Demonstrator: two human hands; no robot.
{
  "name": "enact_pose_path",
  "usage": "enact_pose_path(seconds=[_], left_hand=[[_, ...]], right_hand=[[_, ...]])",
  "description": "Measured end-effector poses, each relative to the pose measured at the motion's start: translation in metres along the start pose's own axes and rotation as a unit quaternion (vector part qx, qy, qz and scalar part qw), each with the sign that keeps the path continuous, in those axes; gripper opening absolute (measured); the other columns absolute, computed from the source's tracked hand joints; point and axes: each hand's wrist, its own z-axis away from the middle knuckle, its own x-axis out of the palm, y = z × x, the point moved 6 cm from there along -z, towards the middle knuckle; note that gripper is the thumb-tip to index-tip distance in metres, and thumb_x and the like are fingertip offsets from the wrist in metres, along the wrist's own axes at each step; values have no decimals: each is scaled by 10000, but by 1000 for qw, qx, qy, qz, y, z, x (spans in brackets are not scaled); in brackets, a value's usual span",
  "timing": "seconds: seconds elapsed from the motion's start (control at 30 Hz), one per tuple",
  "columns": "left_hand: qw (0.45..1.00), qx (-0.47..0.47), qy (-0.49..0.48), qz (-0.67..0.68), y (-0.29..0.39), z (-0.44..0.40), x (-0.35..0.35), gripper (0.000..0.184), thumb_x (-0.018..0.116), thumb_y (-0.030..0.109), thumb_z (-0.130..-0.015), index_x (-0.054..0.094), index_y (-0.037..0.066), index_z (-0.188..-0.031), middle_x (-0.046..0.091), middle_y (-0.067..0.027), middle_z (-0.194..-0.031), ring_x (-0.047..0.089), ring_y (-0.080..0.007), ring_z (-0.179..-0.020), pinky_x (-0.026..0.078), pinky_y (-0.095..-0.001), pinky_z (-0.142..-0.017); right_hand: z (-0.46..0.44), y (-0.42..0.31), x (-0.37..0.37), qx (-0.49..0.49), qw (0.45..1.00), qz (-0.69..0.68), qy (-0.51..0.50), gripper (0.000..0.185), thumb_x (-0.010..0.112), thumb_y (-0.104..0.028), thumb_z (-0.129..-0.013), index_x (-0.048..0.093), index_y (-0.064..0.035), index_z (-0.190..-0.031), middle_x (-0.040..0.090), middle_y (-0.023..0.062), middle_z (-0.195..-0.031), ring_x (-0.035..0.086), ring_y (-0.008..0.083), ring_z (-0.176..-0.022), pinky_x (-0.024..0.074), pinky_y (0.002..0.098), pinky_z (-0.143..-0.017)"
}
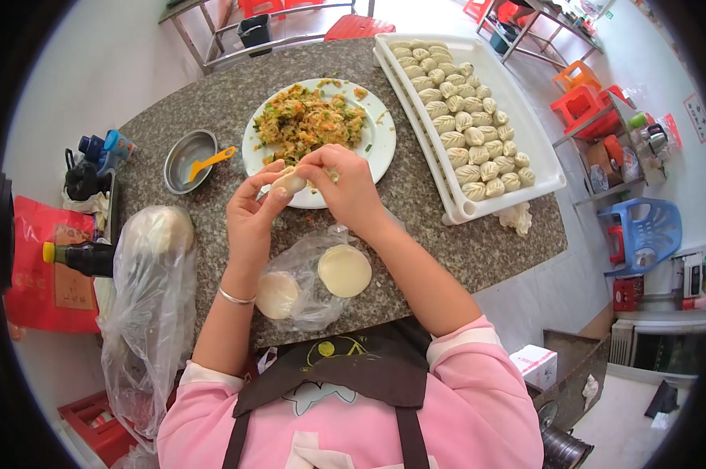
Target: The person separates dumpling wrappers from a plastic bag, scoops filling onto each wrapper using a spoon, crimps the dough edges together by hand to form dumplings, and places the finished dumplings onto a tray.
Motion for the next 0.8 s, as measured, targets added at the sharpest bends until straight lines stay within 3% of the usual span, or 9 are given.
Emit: enact_pose_path(seconds=[0.07, 0.17, 0.3, 0.37, 0.47, 0.6, 0.67, 0.8], left_hand=[[999, -19, -38, 20, -4, 0, 0, 181, 660, 67, -853, 624, -9, -1013, 610, -129, -1128, 606, -164, -987, 502, -276, -856], [998, 27, -47, -18, -4, 0, 0, 163, 654, 5, -842, 633, -31, -1000, 608, -148, -1113, 624, -144, -911, 518, -240, -752], [999, 25, -35, -17, 0, 2, 3, 169, 657, 9, -842, 631, -39, -1002, 638, -144, -1050, 629, -132, -880, 516, -230, -736], [997, -17, 35, -61, -1, 3, -4, 179, 661, 7, -838, 632, -42, -1007, 661, -138, -983, 633, -123, -850, 514, -221, -723], [999, -10, 28, -34, 1, 1, -4, 213, 664, 8, -835, 630, -39, -1039, 664, -139, -975, 637, -129, -856, 516, -218, -728], [999, -40, -4, 25, -2, 1, 0, 216, 669, 9, -831, 634, -46, -1036, 662, -130, -996, 638, -135, -873, 517, -218, -745], [999, -35, -27, -16, -6, 1, 0, 205, 686, 63, -830, 653, -28, -1011, 660, -118, -1048, 638, -134, -858, 527, -246, -784], [999, 4, -26, -37, -1, 3, 2, 167, 679, 60, -831, 664, -32, -969, 668, -88, -975, 626, -114, -809, 517, -234, -728]], right_hand=[[0, 16, 1, 156, 979, -121, -61, 130, 657, -121, -817, 642, 9, -815, 641, 76, -770, 599, 173, -754, 455, 305, -711], [-2, 14, 5, 121, 981, -116, -101, 147, 660, -131, -821, 638, 15, -814, 635, 64, -765, 589, 136, -759, 456, 292, -704], [1, 8, 6, 73, 994, -61, -61, 137, 655, -129, -819, 642, 8, -818, 631, 77, -763, 592, 162, -750, 456, 300, -691], [2, 3, 7, -12, 999, -12, -32, 117, 651, -116, -814, 646, 0, -823, 623, 85, -755, 589, 186, -740, 454, 304, -684], [0, -4, 6, -45, 998, 15, -42, 100, 646, -103, -811, 649, -5, -829, 616, 92, -748, 585, 207, -733, 454, 314, -677], [-2, 8, -4, 56, 997, -34, -38, 100, 649, -99, -809, 645, 0, -825, 617, 88, -751, 589, 190, -743, 459, 310, -688], [-1, 20, 0, 126, 980, -98, -120, 108, 639, -113, -839, 634, -5, -837, 618, 55, -773, 575, 132, -760, 445, 264, -730], [0, 10, 1, 101, 988, -68, -93, 99, 654, -95, -808, 634, 1, -818, 617, 89, -761, 594, 184, -765, 465, 301, -705]])
